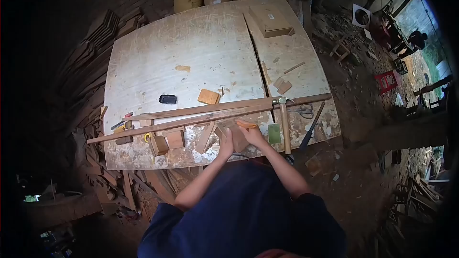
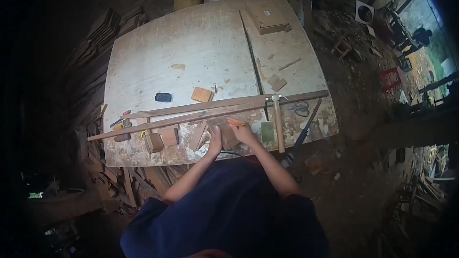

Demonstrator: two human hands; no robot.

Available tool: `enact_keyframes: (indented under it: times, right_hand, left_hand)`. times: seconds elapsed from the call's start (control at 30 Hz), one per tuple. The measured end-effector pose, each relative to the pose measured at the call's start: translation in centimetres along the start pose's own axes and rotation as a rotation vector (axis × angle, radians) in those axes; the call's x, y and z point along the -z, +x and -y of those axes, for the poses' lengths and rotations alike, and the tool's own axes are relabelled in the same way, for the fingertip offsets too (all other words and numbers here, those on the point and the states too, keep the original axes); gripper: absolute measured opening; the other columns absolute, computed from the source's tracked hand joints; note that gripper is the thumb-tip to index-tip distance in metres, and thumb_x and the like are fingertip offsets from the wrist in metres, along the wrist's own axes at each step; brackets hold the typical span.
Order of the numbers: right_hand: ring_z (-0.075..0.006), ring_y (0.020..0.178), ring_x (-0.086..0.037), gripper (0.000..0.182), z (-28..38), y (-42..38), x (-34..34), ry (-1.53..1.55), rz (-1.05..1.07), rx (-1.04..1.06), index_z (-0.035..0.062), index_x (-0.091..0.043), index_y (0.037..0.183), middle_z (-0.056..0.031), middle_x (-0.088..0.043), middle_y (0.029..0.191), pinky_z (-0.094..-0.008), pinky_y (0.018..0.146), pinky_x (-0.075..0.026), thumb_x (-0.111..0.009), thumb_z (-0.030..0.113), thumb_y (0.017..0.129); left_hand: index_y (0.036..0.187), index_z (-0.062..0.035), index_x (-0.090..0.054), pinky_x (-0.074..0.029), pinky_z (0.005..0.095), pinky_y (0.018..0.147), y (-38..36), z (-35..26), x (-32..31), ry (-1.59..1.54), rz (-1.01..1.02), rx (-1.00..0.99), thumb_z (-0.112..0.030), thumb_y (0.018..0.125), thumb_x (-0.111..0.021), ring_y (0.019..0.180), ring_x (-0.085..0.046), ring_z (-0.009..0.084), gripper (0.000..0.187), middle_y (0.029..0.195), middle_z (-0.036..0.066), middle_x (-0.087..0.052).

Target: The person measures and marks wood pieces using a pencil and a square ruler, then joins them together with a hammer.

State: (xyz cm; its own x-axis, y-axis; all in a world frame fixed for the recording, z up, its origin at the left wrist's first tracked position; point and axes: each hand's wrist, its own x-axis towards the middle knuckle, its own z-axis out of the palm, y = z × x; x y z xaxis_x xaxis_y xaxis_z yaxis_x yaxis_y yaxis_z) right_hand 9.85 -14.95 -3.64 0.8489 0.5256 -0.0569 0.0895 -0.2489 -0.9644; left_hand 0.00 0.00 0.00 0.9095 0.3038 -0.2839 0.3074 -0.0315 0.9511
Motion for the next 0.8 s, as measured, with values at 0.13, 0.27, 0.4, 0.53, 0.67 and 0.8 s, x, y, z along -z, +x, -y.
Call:
enact_keyframes:
  times: [0.13,0.27,0.4,0.53,0.67,0.8]
  right_hand:
    - [-0.0267,0.122,-0.072,0.037,3.7,0.1,1.3,-0.046,0.083,0.033,0.0064,-0.069,0.140,-0.0149,-0.075,0.132,-0.0345,0.103,-0.054,-0.066,0.015,0.104]
    - [-0.0251,0.119,-0.073,0.036,3.8,0.9,-0.9,-0.049,0.068,0.082,0.0046,-0.070,0.138,-0.0145,-0.076,0.130,-0.0344,0.101,-0.056,-0.065,0.012,0.103]
    - [-0.0262,0.119,-0.074,0.036,4.0,2.9,-1.3,-0.144,0.149,-0.015,0.0057,-0.070,0.137,-0.0151,-0.077,0.128,-0.0345,0.100,-0.056,-0.065,0.012,0.103]
    - [-0.0258,0.118,-0.074,0.036,6.5,2.1,-1.4,-0.040,0.154,0.176,0.0077,-0.071,0.137,-0.0150,-0.078,0.125,-0.0351,0.099,-0.057,-0.065,0.013,0.103]
    - [-0.0257,0.122,-0.071,0.038,0.9,3.8,-0.2,-0.153,0.133,-0.113,0.0085,-0.070,0.140,-0.0156,-0.075,0.132,-0.0356,0.105,-0.053,-0.066,0.016,0.103]
    - [-0.0279,0.115,-0.075,0.036,6.4,2.2,-1.4,-0.018,0.153,0.198,0.0084,-0.071,0.137,-0.0154,-0.078,0.125,-0.0365,0.097,-0.058,-0.067,0.011,0.101]
  left_hand:
    - [0.144,0.0062,-0.054,-0.050,0.0398,0.106,0.6,0.3,-0.9,-0.051,0.020,0.096,-0.038,0.117,-0.038,0.124,-0.065,0.0292,0.054,0.132,0.022,-0.067]
    - [0.140,0.0060,-0.056,-0.054,0.0395,0.099,-0.2,2.6,0.5,-0.081,0.004,0.095,-0.029,0.115,-0.043,0.115,-0.068,0.0266,0.044,0.126,0.019,-0.070]
    - [0.142,0.0041,-0.056,-0.053,0.0397,0.101,-0.3,1.4,1.4,0.004,0.037,0.169,-0.025,0.114,-0.047,0.120,-0.067,0.0269,0.042,0.129,0.020,-0.069]
    - [0.144,0.0048,-0.054,-0.054,0.0392,0.098,-0.4,1.1,1.0,-0.045,-0.033,0.055,-0.025,0.113,-0.048,0.115,-0.069,0.0268,0.043,0.125,0.020,-0.071]
    - [0.139,0.0057,-0.059,-0.054,0.0403,0.098,-0.5,0.4,1.5,0.012,-0.019,0.160,-0.024,0.112,-0.050,0.114,-0.070,0.0270,0.041,0.122,0.020,-0.072]
    - [0.134,0.0048,-0.064,-0.053,0.0392,0.099,0.1,2.3,1.9,0.014,-0.032,0.136,-0.026,0.113,-0.052,0.114,-0.068,0.0236,0.039,0.123,0.017,-0.072]
